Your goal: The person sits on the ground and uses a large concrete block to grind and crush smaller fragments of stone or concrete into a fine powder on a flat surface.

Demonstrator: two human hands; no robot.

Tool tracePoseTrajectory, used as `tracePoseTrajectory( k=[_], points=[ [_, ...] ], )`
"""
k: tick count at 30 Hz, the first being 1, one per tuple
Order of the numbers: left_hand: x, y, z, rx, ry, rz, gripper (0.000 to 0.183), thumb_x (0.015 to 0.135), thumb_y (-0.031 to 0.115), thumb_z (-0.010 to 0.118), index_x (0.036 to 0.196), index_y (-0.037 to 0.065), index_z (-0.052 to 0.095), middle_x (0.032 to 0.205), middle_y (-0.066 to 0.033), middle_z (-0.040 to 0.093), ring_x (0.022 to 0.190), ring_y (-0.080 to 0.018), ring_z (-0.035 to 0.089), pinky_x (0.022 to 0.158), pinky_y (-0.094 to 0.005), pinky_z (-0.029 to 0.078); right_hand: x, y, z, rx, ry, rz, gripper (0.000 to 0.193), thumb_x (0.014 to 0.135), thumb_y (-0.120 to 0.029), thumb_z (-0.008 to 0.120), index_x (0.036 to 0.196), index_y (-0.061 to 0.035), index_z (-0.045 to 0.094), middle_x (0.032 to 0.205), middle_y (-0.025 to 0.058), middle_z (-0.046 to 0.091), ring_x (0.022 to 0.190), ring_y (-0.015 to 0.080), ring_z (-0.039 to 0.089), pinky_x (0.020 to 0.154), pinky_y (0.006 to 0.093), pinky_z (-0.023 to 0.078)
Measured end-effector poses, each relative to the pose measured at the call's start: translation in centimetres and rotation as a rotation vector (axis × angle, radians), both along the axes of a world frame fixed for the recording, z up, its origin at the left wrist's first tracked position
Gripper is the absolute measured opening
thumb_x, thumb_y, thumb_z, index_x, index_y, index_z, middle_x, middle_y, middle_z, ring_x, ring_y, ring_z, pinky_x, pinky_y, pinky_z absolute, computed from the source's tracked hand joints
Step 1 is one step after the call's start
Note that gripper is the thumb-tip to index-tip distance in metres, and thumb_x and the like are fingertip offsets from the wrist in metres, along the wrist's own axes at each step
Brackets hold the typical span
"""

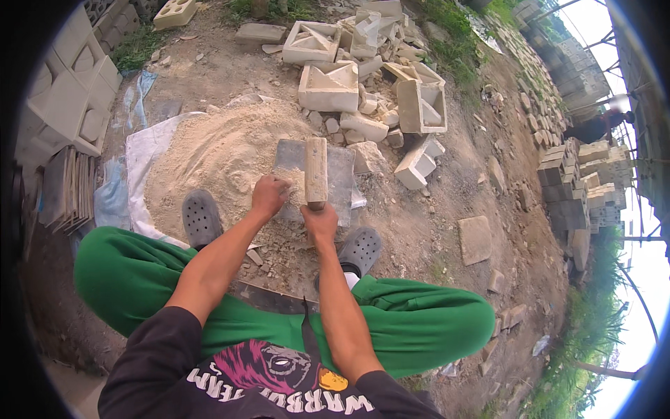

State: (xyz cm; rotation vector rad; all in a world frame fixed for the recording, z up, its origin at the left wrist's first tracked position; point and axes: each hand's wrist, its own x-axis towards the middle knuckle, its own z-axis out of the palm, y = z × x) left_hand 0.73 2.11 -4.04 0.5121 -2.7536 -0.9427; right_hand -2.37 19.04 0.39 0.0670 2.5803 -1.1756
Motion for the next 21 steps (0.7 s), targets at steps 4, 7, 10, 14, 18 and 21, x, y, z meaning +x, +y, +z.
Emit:
tracePoseTrajectory(
  k=[4, 7, 10, 14, 18, 21],
  points=[
    [0.2, -0.2, 0.6, 0.004, -0.052, -0.003, 0.023, 0.080, 0.020, 0.074, 0.102, 0.022, 0.077, 0.096, -0.0087, 0.069, 0.101, -0.0294, 0.061, 0.091, -0.0421, 0.048, 0.4, 0.3, -0.9, -0.044, -0.038, 0.040, 0.040, 0.070, -0.031, 0.077, 0.092, 0.0011, 0.072, 0.078, 0.0183, 0.072, 0.075, 0.0301, 0.072, 0.069, 0.0391, 0.054],
    [0.0, 0.6, 1.7, -0.193, -0.053, 0.004, 0.024, 0.083, 0.022, 0.072, 0.106, 0.023, 0.077, 0.094, -0.0077, 0.071, 0.105, -0.0273, 0.060, 0.101, -0.0460, 0.039, 0.6, 1.7, -4.1, 0.002, -0.139, 0.096, 0.041, 0.070, -0.035, 0.076, 0.094, -0.0009, 0.073, 0.085, 0.0200, 0.072, 0.083, 0.0327, 0.071, 0.074, 0.0408, 0.054],
    [-0.2, 0.7, 1.9, -0.158, -0.202, -0.013, 0.025, 0.086, 0.026, 0.070, 0.110, 0.024, 0.076, 0.099, -0.0062, 0.072, 0.109, -0.0256, 0.060, 0.107, -0.0504, 0.029, 1.0, 1.1, -5.1, 0.044, -0.209, 0.087, 0.044, 0.071, -0.035, 0.076, 0.099, -0.0020, 0.073, 0.090, 0.0209, 0.073, 0.087, 0.0342, 0.072, 0.077, 0.0418, 0.054],
    [-0.4, 1.1, 1.7, -0.080, -0.164, 0.042, 0.024, 0.089, 0.028, 0.066, 0.111, 0.024, 0.075, 0.102, -0.0055, 0.073, 0.108, -0.0250, 0.061, 0.108, -0.0523, 0.028, 0.8, 1.4, -5.6, -0.183, -0.295, 0.022, 0.026, 0.074, -0.021, 0.076, 0.084, 0.0021, 0.069, 0.070, 0.0087, 0.066, 0.057, 0.0192, 0.063, 0.054, 0.0355, 0.050],
    [-0.5, 0.1, 0.7, -0.021, -0.179, 0.151, 0.022, 0.091, 0.031, 0.063, 0.108, 0.023, 0.075, 0.100, -0.0045, 0.073, 0.106, -0.0254, 0.062, 0.109, -0.0541, 0.026, 1.5, 0.3, -2.8, -0.225, -0.342, -0.008, 0.028, 0.075, -0.019, 0.077, 0.084, 0.0055, 0.067, 0.071, 0.0091, 0.066, 0.057, 0.0193, 0.064, 0.052, 0.0358, 0.051],
    [-1.3, -0.5, 0.5, 0.051, -0.265, 0.195, 0.024, 0.091, 0.036, 0.064, 0.108, 0.023, 0.075, 0.101, -0.0042, 0.073, 0.107, -0.0265, 0.063, 0.109, -0.0549, 0.025, 1.3, -0.5, -0.8, -0.198, -0.380, -0.093, 0.032, 0.075, -0.020, 0.077, 0.088, 0.0078, 0.067, 0.072, 0.0112, 0.066, 0.059, 0.0210, 0.066, 0.052, 0.0360, 0.054]
  ],
)
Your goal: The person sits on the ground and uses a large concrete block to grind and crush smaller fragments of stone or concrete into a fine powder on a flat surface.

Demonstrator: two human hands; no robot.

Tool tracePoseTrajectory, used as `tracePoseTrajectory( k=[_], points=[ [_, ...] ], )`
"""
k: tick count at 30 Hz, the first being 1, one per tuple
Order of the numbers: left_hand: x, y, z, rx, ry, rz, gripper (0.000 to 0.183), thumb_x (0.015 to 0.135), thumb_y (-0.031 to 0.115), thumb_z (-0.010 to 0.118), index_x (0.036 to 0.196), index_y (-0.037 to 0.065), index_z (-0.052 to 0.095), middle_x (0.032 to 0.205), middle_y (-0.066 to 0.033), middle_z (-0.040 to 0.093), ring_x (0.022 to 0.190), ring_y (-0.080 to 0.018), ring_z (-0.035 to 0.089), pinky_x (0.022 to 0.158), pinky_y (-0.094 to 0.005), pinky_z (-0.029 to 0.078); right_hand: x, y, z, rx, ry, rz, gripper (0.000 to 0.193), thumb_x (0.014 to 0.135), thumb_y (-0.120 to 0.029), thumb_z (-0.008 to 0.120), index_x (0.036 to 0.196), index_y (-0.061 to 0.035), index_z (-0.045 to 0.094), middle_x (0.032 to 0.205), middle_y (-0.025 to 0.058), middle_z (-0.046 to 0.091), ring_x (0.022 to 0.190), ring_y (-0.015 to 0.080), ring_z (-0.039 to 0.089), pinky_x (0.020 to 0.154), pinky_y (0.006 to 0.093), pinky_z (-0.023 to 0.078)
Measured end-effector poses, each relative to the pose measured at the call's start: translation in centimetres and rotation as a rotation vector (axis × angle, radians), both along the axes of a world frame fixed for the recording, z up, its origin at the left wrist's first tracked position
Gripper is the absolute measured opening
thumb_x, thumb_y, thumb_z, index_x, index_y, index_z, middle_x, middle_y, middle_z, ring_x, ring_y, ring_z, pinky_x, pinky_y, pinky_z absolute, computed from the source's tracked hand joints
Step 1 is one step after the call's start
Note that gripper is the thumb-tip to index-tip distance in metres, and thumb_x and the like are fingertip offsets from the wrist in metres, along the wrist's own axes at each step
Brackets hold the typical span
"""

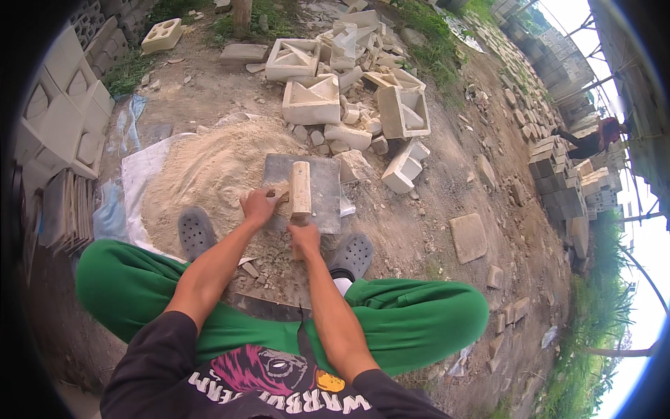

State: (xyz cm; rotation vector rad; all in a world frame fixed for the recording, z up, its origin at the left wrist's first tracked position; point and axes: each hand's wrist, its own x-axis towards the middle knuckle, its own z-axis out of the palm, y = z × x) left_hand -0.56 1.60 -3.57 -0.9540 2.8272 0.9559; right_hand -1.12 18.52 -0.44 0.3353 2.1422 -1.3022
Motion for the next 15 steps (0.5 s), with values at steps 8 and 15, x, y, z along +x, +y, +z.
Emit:
tracePoseTrajectory(
  k=[8, 15],
  points=[
    [-0.8, 1.1, 0.8, 0.006, -0.052, 0.014, 0.030, 0.086, 0.043, 0.066, 0.106, 0.023, 0.077, 0.104, -0.0039, 0.075, 0.106, -0.0261, 0.065, 0.110, -0.0523, 0.025, -2.8, 0.1, 6.0, -0.056, 0.264, -0.005, 0.038, 0.076, -0.028, 0.076, 0.093, 0.0050, 0.066, 0.073, 0.0146, 0.069, 0.057, 0.0211, 0.067, 0.055, 0.0369, 0.052],
    [-1.4, 1.4, 1.1, 0.090, -0.061, 0.056, 0.026, 0.087, 0.043, 0.068, 0.102, 0.025, 0.079, 0.104, -0.0050, 0.074, 0.107, -0.0255, 0.064, 0.113, -0.0516, 0.020, -3.7, 0.3, 2.4, 0.017, 0.611, 0.118, 0.039, 0.074, -0.031, 0.078, 0.087, 0.0047, 0.068, 0.082, 0.0206, 0.072, 0.071, 0.0295, 0.072, 0.062, 0.0393, 0.053]
  ],
)
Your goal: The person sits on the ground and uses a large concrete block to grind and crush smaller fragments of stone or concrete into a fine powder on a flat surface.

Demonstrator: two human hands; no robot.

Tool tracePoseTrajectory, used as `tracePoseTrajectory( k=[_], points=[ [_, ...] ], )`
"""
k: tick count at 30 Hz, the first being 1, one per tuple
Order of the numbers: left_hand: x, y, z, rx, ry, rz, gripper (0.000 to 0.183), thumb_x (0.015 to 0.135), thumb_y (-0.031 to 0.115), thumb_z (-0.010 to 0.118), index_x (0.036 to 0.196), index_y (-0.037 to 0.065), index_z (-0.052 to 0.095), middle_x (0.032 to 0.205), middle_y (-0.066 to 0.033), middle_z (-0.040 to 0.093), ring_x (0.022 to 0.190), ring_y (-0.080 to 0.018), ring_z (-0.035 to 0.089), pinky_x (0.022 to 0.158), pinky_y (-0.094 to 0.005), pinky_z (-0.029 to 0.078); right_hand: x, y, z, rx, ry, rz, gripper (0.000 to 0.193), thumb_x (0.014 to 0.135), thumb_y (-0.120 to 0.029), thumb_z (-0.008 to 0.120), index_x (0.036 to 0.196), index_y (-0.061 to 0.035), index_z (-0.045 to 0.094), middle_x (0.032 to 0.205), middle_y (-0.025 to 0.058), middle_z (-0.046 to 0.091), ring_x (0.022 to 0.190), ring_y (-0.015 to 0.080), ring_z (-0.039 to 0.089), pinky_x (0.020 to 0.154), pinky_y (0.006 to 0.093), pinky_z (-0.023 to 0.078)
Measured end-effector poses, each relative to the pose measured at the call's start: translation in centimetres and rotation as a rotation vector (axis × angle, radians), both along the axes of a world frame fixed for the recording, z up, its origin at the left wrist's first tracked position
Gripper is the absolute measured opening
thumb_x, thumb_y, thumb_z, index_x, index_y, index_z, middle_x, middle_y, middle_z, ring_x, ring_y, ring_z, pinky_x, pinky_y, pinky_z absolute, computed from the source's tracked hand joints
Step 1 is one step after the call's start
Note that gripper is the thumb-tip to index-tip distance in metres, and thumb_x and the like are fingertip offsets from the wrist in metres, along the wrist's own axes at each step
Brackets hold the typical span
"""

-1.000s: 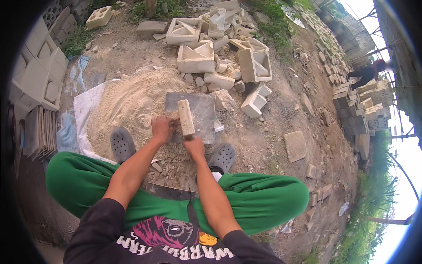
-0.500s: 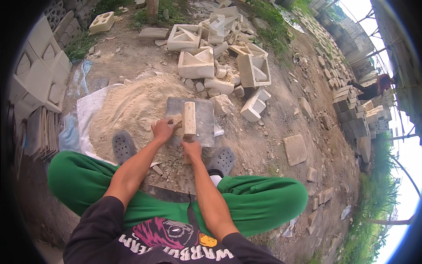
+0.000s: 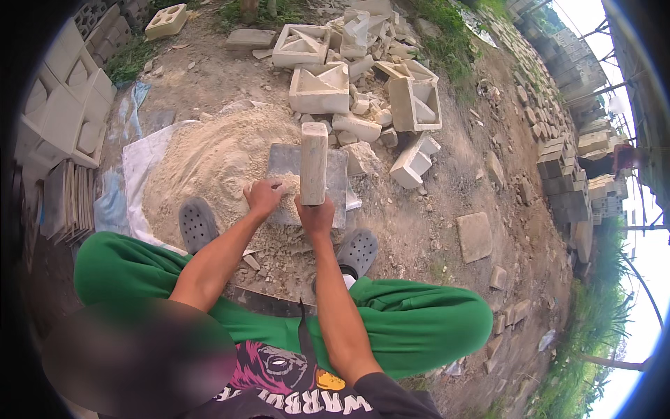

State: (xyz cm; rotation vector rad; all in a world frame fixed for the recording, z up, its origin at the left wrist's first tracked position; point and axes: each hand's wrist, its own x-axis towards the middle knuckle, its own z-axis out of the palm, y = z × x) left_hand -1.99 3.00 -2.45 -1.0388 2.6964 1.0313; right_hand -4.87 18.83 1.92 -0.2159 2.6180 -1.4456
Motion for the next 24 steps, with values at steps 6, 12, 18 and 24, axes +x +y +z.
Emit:
tracePoseTrajectory(
  k=[6, 12, 18, 24],
  points=[
    [-0.4, -0.1, -0.5, 0.011, 0.044, 0.000, 0.022, 0.088, 0.040, 0.068, 0.100, 0.026, 0.080, 0.101, -0.0062, 0.074, 0.107, -0.0255, 0.064, 0.113, -0.0517, 0.021, 2.7, 0.9, -5.3, 0.191, -0.509, -0.208, 0.047, 0.069, -0.035, 0.080, 0.097, 0.0011, 0.071, 0.091, 0.0215, 0.073, 0.083, 0.0334, 0.072, 0.077, 0.0433, 0.055],
    [0.3, -0.6, -0.6, -0.012, -0.036, -0.008, 0.025, 0.088, 0.044, 0.067, 0.101, 0.027, 0.080, 0.101, -0.0053, 0.074, 0.107, -0.0254, 0.063, 0.112, -0.0493, 0.020, 0.5, -0.4, 1.9, -0.014, -0.249, -0.131, 0.029, 0.074, -0.021, 0.075, 0.087, 0.0043, 0.070, 0.069, 0.0123, 0.070, 0.052, 0.0186, 0.065, 0.051, 0.0329, 0.050],
    [0.3, -0.8, -0.6, -0.009, -0.060, 0.032, 0.024, 0.086, 0.044, 0.068, 0.099, 0.026, 0.080, 0.101, -0.0053, 0.074, 0.105, -0.0249, 0.064, 0.111, -0.0473, 0.020, -0.9, -2.0, 4.0, -0.033, -0.111, -0.015, 0.026, 0.075, -0.023, 0.074, 0.085, 0.0004, 0.067, 0.080, 0.0188, 0.071, 0.074, 0.0345, 0.070, 0.066, 0.0423, 0.052],
    [-0.1, -1.1, -0.4, 0.056, -0.043, 0.013, 0.029, 0.084, 0.048, 0.069, 0.096, 0.024, 0.080, 0.099, -0.0053, 0.075, 0.098, -0.0246, 0.067, 0.110, -0.0501, 0.023, 3.2, -0.2, -3.7, 0.200, -0.431, -0.071, 0.044, 0.070, -0.032, 0.077, 0.098, 0.0018, 0.071, 0.088, 0.0222, 0.072, 0.082, 0.0351, 0.072, 0.073, 0.0420, 0.055]
  ],
)
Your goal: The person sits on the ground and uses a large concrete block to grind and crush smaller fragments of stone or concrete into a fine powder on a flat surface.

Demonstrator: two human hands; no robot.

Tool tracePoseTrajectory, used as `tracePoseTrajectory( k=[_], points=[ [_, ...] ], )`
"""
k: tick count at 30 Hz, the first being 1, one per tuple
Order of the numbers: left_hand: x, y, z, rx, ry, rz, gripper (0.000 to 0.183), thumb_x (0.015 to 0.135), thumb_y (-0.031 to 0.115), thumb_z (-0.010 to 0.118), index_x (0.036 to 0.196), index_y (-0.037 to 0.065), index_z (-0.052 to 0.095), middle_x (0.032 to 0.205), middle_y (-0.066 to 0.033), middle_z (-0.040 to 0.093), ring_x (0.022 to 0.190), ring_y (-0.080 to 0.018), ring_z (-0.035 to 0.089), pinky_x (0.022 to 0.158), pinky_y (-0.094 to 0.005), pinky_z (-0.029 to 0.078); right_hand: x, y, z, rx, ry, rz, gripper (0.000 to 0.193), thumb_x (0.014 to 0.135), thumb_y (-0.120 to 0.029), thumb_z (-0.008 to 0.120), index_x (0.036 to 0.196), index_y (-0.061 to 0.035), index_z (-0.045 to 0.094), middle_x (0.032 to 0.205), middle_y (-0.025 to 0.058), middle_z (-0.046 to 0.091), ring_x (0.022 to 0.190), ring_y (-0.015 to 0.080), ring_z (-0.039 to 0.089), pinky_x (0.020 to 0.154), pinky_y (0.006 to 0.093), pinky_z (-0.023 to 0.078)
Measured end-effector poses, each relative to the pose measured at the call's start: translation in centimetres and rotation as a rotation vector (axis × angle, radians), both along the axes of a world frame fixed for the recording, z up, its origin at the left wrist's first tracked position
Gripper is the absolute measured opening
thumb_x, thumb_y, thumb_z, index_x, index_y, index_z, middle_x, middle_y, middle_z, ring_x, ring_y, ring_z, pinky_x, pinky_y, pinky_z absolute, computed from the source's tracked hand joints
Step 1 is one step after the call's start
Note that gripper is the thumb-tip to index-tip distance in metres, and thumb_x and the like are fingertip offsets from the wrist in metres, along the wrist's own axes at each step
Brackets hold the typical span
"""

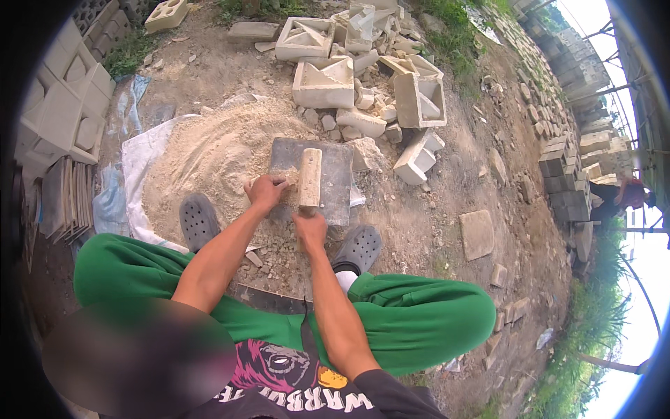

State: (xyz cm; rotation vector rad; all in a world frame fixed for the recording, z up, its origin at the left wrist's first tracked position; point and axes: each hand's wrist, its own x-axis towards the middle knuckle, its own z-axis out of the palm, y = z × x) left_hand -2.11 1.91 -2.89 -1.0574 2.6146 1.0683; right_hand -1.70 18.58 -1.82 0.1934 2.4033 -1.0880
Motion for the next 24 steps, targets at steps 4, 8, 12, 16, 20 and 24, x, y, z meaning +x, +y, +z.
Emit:
tracePoseTrajectory(
  k=[4, 8, 12, 16, 20, 24],
  points=[
    [-0.1, 0.2, -0.1, 0.021, 0.015, 0.056, 0.024, 0.085, 0.043, 0.071, 0.094, 0.024, 0.081, 0.094, -0.0061, 0.075, 0.097, -0.0263, 0.068, 0.112, -0.0491, 0.021, -1.8, 0.4, 2.6, -0.138, -0.006, -0.151, 0.040, 0.072, -0.029, 0.075, 0.088, 0.0077, 0.069, 0.074, 0.0197, 0.071, 0.061, 0.0269, 0.071, 0.063, 0.0398, 0.056],
    [0.1, -0.1, -0.3, 0.011, -0.003, 0.029, 0.028, 0.084, 0.046, 0.070, 0.093, 0.023, 0.081, 0.094, -0.0062, 0.075, 0.096, -0.0258, 0.068, 0.111, -0.0498, 0.021, -4.5, -1.2, 10.1, -0.236, 0.282, -0.089, 0.029, 0.075, -0.021, 0.074, 0.082, 0.0061, 0.067, 0.067, 0.0132, 0.068, 0.056, 0.0203, 0.067, 0.055, 0.0351, 0.052],
    [0.0, 0.1, 0.5, 0.016, -0.045, 0.040, 0.030, 0.082, 0.049, 0.070, 0.093, 0.023, 0.081, 0.094, -0.0052, 0.076, 0.095, -0.0254, 0.068, 0.111, -0.0512, 0.022, -4.8, -1.7, 10.0, -0.365, 0.626, 0.049, 0.023, 0.075, -0.017, 0.075, 0.084, 0.0023, 0.066, 0.065, 0.0155, 0.065, 0.060, 0.0288, 0.067, 0.057, 0.0382, 0.049],
    [-0.5, 0.2, 0.9, 0.051, -0.029, 0.032, 0.023, 0.083, 0.042, 0.072, 0.089, 0.022, 0.081, 0.090, -0.0056, 0.076, 0.093, -0.0240, 0.069, 0.112, -0.0485, 0.020, -0.5, -0.8, 2.1, -0.222, 0.330, -0.014, 0.028, 0.076, -0.024, 0.074, 0.091, -0.0014, 0.070, 0.080, 0.0197, 0.070, 0.077, 0.0372, 0.069, 0.067, 0.0432, 0.053],
    [-0.2, -0.2, -0.2, 0.044, -0.016, 0.067, 0.024, 0.082, 0.043, 0.072, 0.090, 0.022, 0.081, 0.090, -0.0057, 0.076, 0.090, -0.0242, 0.069, 0.112, -0.0478, 0.021, 2.3, -0.4, 1.4, -0.068, -0.029, -0.168, 0.040, 0.072, -0.031, 0.075, 0.095, 0.0028, 0.071, 0.078, 0.0168, 0.072, 0.070, 0.0272, 0.073, 0.068, 0.0401, 0.056],
    [-0.2, -0.4, -0.6, 0.035, -0.040, 0.045, 0.025, 0.081, 0.044, 0.072, 0.090, 0.023, 0.081, 0.089, -0.0064, 0.075, 0.089, -0.0251, 0.070, 0.112, -0.0478, 0.021, -1.4, -0.5, 5.7, -0.222, 0.157, -0.172, 0.028, 0.075, -0.021, 0.073, 0.088, 0.0034, 0.070, 0.070, 0.0120, 0.069, 0.058, 0.0182, 0.067, 0.054, 0.0340, 0.052]
  ],
)
